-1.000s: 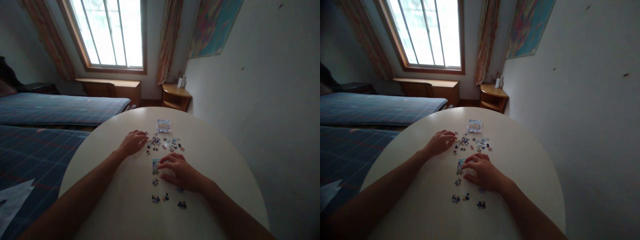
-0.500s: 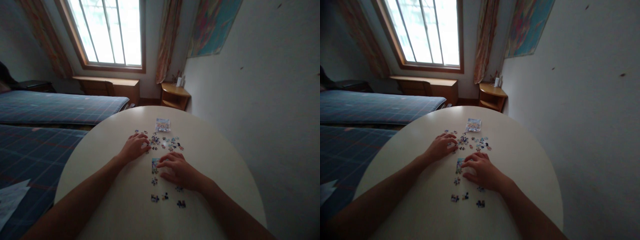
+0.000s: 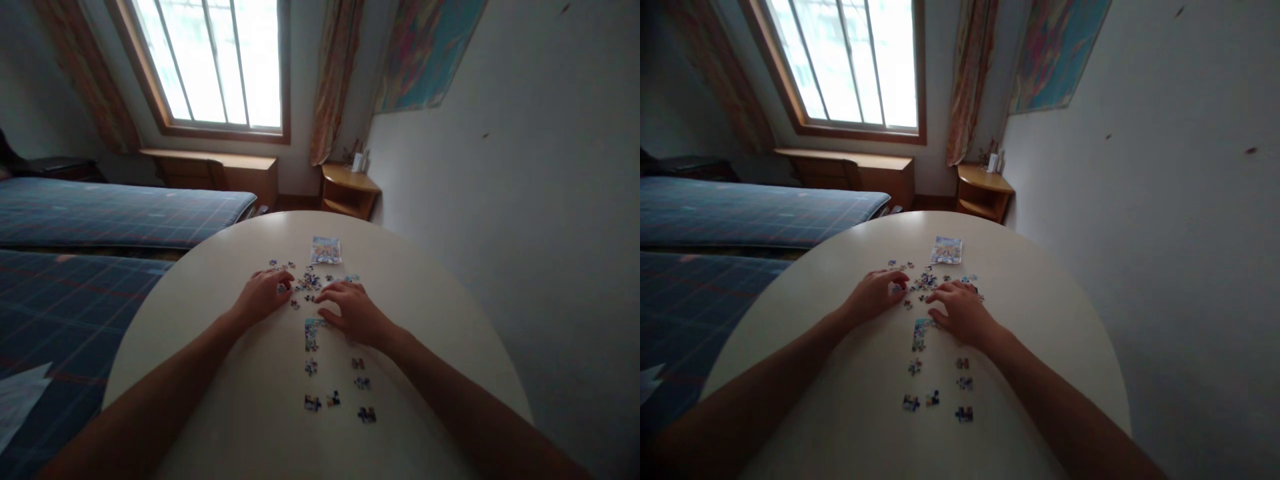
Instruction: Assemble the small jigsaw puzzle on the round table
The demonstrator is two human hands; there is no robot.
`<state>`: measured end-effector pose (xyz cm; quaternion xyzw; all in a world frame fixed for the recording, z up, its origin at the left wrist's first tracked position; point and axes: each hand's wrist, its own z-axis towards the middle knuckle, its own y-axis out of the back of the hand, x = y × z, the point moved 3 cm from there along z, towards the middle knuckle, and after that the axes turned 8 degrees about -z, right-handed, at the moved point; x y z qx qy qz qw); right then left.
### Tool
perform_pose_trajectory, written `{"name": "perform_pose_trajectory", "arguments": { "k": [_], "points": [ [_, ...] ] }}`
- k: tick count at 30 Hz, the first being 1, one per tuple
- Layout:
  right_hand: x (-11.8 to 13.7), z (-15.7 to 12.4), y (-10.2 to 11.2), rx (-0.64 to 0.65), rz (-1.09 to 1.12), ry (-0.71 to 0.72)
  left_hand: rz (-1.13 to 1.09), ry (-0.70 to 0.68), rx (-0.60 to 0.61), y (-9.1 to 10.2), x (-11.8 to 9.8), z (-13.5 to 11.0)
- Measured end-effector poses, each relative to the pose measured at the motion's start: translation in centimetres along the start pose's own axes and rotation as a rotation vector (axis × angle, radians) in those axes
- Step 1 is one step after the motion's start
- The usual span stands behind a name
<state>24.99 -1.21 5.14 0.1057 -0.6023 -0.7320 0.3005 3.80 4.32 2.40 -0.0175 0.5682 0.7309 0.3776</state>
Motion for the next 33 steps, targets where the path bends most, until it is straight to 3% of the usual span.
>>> {"name": "perform_pose_trajectory", "arguments": {
  "k": [7,16,23,33],
  "points": [
    [-0.5,5.8,-1.2,-0.001,-0.100,-0.035,0.046,0.023,-0.008,0.8,0.3,-0.4],
    [-0.2,8.2,-2.4,0.142,-0.109,-0.047,0.048,-0.005,0.013,0.8,0.3,-0.5],
    [-1.8,7.8,-1.8,0.170,-0.034,0.048,0.011,-0.055,0.034,0.9,-0.2,-0.6],
    [-4.6,5.1,-1.0,0.124,-0.024,-0.079,-0.046,-0.095,0.045,-0.2,-0.2,-0.6]
  ]
}}
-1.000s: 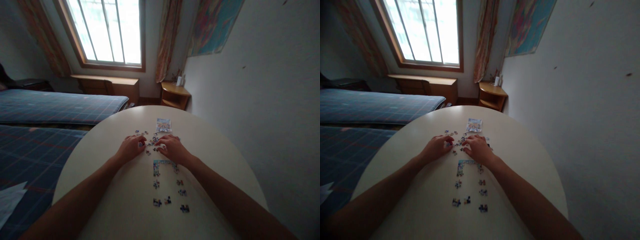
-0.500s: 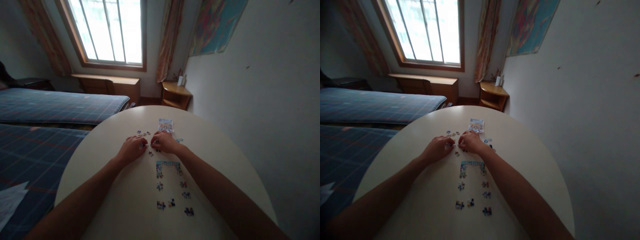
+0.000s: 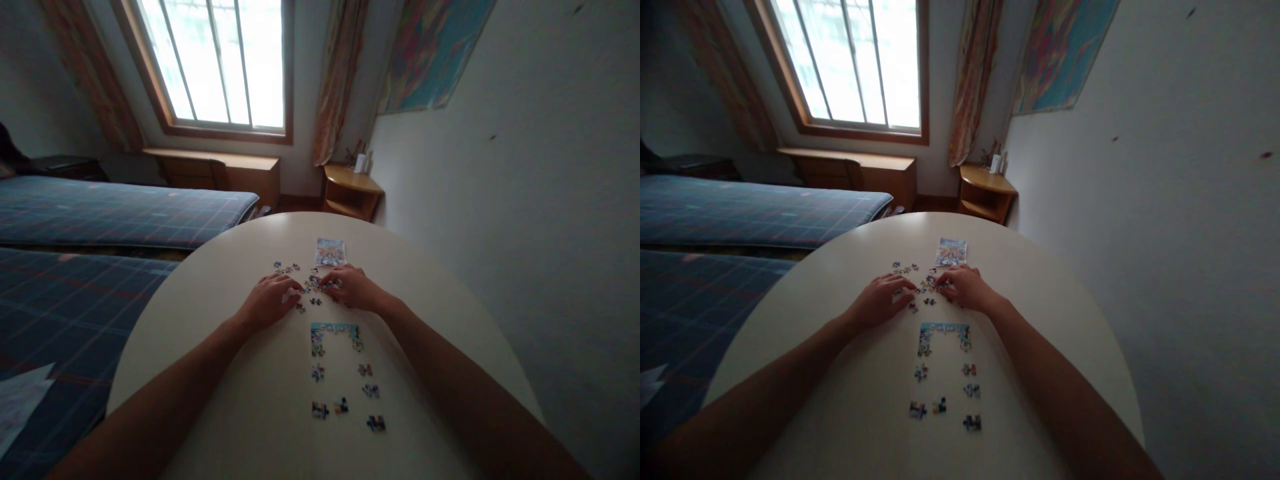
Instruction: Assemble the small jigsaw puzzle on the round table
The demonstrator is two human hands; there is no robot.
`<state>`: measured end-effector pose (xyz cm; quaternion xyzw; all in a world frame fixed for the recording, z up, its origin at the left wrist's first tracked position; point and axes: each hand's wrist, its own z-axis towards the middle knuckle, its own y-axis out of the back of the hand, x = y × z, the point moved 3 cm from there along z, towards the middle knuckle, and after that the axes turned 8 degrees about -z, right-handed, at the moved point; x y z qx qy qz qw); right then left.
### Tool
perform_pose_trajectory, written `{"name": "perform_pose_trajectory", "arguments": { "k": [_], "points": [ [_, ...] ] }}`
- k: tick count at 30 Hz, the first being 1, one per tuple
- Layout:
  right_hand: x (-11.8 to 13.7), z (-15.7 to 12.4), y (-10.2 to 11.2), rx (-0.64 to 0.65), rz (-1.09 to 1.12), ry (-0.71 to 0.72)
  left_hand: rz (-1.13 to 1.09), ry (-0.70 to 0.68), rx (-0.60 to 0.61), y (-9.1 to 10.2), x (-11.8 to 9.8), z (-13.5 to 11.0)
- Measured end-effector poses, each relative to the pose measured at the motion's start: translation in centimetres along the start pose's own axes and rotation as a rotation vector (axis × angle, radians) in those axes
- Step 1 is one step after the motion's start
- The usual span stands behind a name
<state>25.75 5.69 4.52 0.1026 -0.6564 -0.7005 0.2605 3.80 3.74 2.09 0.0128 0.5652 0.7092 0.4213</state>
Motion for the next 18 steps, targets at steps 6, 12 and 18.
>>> {"name": "perform_pose_trajectory", "arguments": {
  "k": [6,12,18],
  "points": [
    [-0.6,-1.0,-0.1,-0.041,0.047,-0.031,0.042,-0.054,0.010,-1.3,-0.7,0.2],
    [0.0,-1.6,-0.3,-0.096,-0.020,-0.061,0.077,-0.061,0.016,-1.1,-1.5,0.1],
    [0.7,-1.7,-0.7,-0.105,-0.027,0.066,0.103,-0.090,0.047,-1.0,-1.3,0.0]
  ]
}}
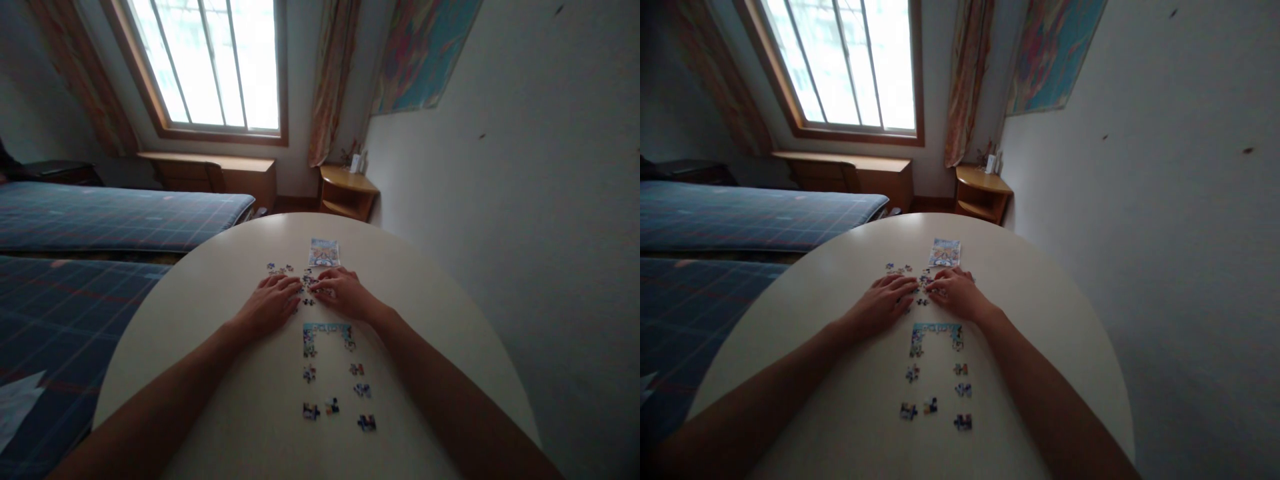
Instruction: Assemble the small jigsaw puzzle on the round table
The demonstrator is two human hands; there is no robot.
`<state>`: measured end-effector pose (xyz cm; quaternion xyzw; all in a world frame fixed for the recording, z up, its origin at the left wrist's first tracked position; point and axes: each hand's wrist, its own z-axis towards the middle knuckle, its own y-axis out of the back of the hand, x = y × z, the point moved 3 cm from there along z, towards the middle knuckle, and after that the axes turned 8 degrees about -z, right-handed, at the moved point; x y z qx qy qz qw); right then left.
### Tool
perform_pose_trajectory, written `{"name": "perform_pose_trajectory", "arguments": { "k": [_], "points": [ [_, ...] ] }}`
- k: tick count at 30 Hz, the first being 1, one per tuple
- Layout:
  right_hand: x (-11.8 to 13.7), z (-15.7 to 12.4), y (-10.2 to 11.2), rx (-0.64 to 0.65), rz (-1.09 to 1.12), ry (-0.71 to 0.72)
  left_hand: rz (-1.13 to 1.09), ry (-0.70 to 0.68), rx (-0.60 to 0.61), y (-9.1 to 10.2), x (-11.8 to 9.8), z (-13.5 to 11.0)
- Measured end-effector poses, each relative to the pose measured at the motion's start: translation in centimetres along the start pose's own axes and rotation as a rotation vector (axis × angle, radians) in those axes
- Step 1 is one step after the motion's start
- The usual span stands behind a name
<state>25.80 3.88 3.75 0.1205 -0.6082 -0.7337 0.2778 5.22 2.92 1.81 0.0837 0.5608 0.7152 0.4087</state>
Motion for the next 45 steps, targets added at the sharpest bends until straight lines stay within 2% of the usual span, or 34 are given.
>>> {"name": "perform_pose_trajectory", "arguments": {
  "k": [4,13,15,18,21,28,32,36,40,45],
  "points": [
    [-0.5,0.0,0.3,-0.036,-0.014,-0.042,0.009,0.001,-0.005,0.0,-0.1,0.1],
    [-0.3,0.0,0.4,-0.019,0.002,-0.065,0.027,0.012,-0.063,0.5,-0.3,0.1],
    [-0.5,-0.1,0.5,0.000,-0.004,-0.083,-0.005,-0.042,-0.039,0.4,-0.6,0.1],
    [-1.0,-0.1,0.6,0.032,-0.011,-0.114,-0.043,-0.140,0.072,0.1,-1.3,0.0],
    [-1.5,-0.1,0.6,0.045,0.002,-0.126,-0.052,-0.176,0.153,-0.1,-1.7,-0.1],
    [-1.2,-0.2,0.5,0.032,0.057,-0.061,-0.045,-0.205,0.118,0.7,-2.0,0.0],
    [-0.6,0.0,0.3,0.024,0.083,-0.013,-0.006,-0.155,0.073,0.8,-1.6,0.0],
    [-0.5,1.0,-0.1,-0.005,0.017,-0.099,0.033,-0.070,0.035,0.1,-0.5,0.3],
    [-0.2,2.4,-0.5,-0.013,-0.068,-0.128,0.054,-0.059,0.081,-0.5,-0.1,0.5],
    [0.1,3.1,-0.3,-0.004,-0.182,-0.190,0.066,-0.041,0.063,-0.3,-0.2,0.4]
  ]
}}
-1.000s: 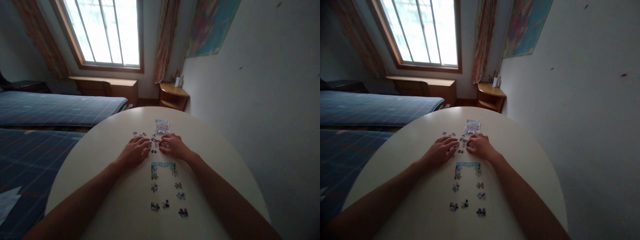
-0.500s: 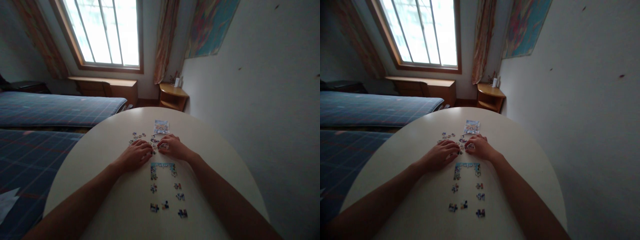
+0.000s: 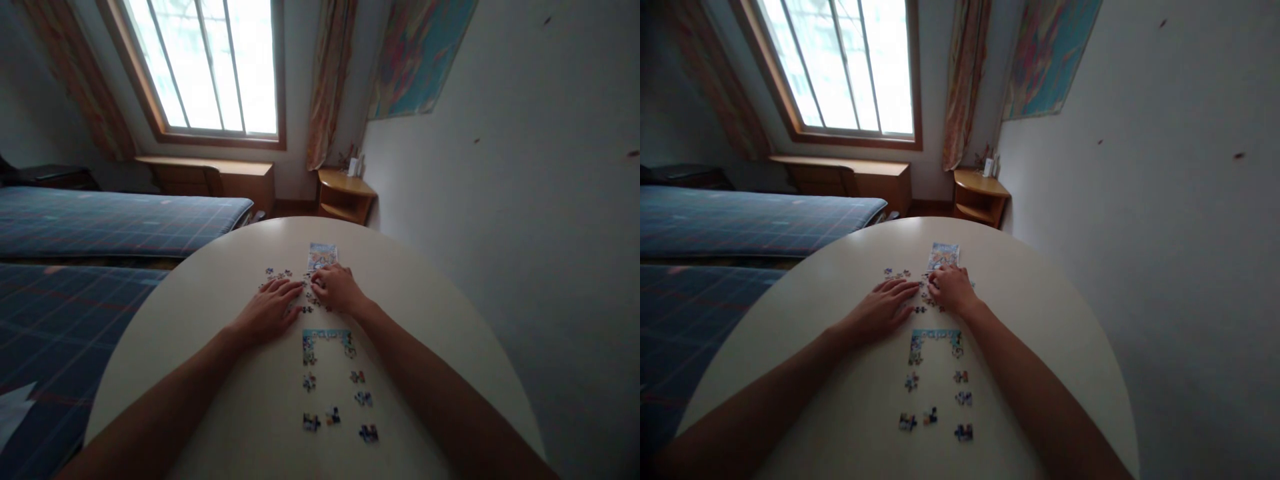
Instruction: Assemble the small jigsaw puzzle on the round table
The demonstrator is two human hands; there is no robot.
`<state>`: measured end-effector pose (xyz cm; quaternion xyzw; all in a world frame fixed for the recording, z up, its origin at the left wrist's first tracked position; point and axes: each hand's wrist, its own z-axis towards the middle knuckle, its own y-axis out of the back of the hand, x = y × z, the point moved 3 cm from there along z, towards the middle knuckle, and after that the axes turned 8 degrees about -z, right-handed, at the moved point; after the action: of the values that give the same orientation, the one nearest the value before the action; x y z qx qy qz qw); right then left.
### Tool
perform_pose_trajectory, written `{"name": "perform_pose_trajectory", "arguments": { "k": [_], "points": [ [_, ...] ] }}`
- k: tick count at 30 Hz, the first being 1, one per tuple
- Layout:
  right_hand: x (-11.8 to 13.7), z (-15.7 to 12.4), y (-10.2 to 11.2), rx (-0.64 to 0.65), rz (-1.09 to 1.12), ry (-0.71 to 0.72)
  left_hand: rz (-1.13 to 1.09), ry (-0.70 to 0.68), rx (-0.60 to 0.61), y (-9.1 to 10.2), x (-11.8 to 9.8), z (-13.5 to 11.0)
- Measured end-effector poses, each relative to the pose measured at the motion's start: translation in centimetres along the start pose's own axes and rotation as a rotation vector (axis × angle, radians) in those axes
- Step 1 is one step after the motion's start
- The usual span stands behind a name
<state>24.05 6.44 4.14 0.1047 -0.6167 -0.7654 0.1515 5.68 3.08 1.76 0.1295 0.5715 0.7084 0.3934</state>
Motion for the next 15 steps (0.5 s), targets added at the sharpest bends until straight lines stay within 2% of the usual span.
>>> {"name": "perform_pose_trajectory", "arguments": {
  "k": [4,15],
  "points": [
    [-0.3,0.2,0.4,0.021,-0.034,-0.037,0.014,-0.004,-0.014,0.0,0.0,-0.1],
    [0.8,0.9,0.1,0.033,0.060,0.052,-0.033,-0.034,-0.072,1.0,0.1,-0.4]
  ]
}}
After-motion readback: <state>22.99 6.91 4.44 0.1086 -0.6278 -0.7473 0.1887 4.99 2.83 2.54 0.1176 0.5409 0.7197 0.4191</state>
